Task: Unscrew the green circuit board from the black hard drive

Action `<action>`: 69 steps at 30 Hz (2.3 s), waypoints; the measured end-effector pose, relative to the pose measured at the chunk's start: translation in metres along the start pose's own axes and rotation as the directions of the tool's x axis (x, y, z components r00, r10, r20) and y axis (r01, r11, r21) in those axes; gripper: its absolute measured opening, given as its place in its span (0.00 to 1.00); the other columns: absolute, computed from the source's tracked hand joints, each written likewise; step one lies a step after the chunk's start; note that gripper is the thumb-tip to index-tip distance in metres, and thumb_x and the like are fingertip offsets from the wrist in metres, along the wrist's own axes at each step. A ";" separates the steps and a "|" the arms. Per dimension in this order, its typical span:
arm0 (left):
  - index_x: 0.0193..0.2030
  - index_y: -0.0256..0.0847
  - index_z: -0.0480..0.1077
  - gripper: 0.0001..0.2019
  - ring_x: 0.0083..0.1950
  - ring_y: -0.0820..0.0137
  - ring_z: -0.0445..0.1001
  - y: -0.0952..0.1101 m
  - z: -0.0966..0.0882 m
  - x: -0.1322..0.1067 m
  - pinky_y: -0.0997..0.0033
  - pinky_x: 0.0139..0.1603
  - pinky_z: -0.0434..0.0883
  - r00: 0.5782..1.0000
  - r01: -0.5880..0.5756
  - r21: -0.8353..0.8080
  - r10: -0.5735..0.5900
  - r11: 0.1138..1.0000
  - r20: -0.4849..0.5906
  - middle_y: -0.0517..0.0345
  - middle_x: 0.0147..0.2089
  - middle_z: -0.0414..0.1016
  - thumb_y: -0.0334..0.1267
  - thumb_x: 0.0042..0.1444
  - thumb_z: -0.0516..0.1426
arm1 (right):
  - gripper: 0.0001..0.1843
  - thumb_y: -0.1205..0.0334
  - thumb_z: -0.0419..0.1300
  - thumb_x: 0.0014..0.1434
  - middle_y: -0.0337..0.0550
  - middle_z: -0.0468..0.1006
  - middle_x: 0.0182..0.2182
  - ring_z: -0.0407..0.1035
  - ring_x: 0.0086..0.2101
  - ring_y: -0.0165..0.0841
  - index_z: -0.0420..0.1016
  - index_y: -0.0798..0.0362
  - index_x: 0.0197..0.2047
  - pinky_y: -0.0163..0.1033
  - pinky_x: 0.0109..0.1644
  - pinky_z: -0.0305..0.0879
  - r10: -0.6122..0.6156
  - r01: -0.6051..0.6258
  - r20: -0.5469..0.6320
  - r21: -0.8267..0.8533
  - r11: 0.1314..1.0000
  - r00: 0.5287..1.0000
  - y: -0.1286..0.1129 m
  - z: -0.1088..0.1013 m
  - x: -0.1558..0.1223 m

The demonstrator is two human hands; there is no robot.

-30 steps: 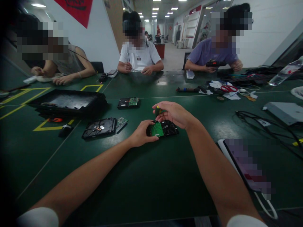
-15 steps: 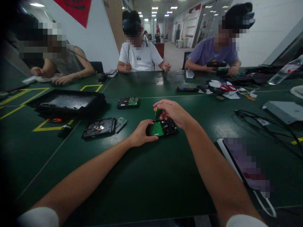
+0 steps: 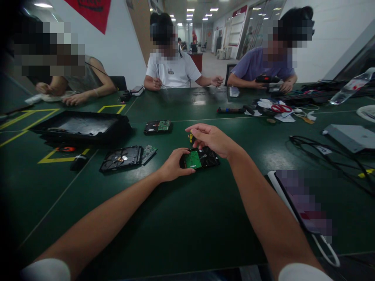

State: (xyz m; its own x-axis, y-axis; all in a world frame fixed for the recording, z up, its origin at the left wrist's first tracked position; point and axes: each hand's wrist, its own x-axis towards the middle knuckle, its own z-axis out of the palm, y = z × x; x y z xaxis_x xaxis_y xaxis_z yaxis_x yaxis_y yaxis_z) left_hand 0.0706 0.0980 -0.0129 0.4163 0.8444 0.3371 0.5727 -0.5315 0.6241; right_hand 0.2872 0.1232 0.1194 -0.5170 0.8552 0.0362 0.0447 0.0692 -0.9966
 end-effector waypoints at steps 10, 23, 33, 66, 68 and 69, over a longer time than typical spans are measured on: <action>0.60 0.44 0.67 0.36 0.68 0.49 0.67 0.002 -0.001 0.001 0.44 0.70 0.66 1.000 0.013 -0.017 -0.013 1.000 -0.002 0.45 0.66 0.69 0.52 0.47 0.73 | 0.06 0.58 0.65 0.62 0.44 0.82 0.39 0.69 0.26 0.26 0.77 0.51 0.39 0.32 0.25 0.62 -0.015 0.000 -0.187 -0.082 0.997 0.982 0.003 0.002 0.006; 0.60 0.44 0.66 0.37 0.68 0.50 0.67 0.001 0.000 0.001 0.45 0.70 0.66 1.000 0.006 -0.013 -0.006 1.000 -0.002 0.45 0.66 0.69 0.53 0.47 0.73 | 0.11 0.56 0.60 0.69 0.49 0.82 0.45 0.75 0.29 0.29 0.79 0.53 0.46 0.35 0.32 0.73 0.051 -0.051 0.005 0.168 0.985 0.999 0.002 0.007 0.004; 0.60 0.44 0.66 0.36 0.69 0.50 0.66 0.002 -0.001 0.000 0.44 0.70 0.66 1.000 0.012 -0.021 -0.012 1.000 0.003 0.45 0.66 0.68 0.53 0.48 0.72 | 0.11 0.55 0.66 0.63 0.41 0.79 0.36 0.71 0.30 0.28 0.79 0.50 0.46 0.33 0.30 0.68 0.004 -0.004 -0.091 0.000 1.000 0.996 0.002 0.003 0.004; 0.61 0.45 0.66 0.37 0.69 0.49 0.66 0.004 -0.002 0.000 0.44 0.70 0.66 1.000 0.014 -0.009 -0.014 1.000 0.007 0.45 0.66 0.68 0.52 0.48 0.72 | 0.09 0.58 0.61 0.67 0.46 0.82 0.41 0.72 0.27 0.29 0.78 0.50 0.47 0.36 0.29 0.72 0.096 -0.090 -0.035 0.149 0.985 0.995 -0.004 0.012 0.001; 0.61 0.44 0.66 0.37 0.69 0.49 0.66 0.004 -0.003 0.000 0.44 0.70 0.65 1.000 0.019 -0.009 -0.019 1.000 0.014 0.44 0.66 0.68 0.53 0.48 0.72 | 0.09 0.58 0.61 0.67 0.47 0.81 0.41 0.73 0.27 0.30 0.79 0.51 0.46 0.37 0.30 0.73 0.095 -0.092 -0.013 0.171 0.981 0.995 -0.003 0.012 0.001; 0.62 0.44 0.66 0.37 0.69 0.49 0.66 0.004 -0.003 0.000 0.44 0.70 0.65 1.000 0.019 -0.009 -0.019 1.000 0.014 0.44 0.66 0.68 0.53 0.48 0.72 | 0.08 0.58 0.61 0.66 0.47 0.81 0.41 0.74 0.28 0.30 0.79 0.51 0.44 0.37 0.30 0.74 0.096 -0.094 -0.002 0.184 0.978 0.995 -0.003 0.012 0.001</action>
State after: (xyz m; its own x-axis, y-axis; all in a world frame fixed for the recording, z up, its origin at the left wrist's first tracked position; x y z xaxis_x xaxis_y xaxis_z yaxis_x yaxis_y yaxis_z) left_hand 0.0710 0.0962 -0.0084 0.4154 0.8533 0.3152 0.5744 -0.5147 0.6365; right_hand 0.2761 0.1180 0.1216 -0.5087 0.8589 -0.0596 -0.0652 -0.1075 -0.9921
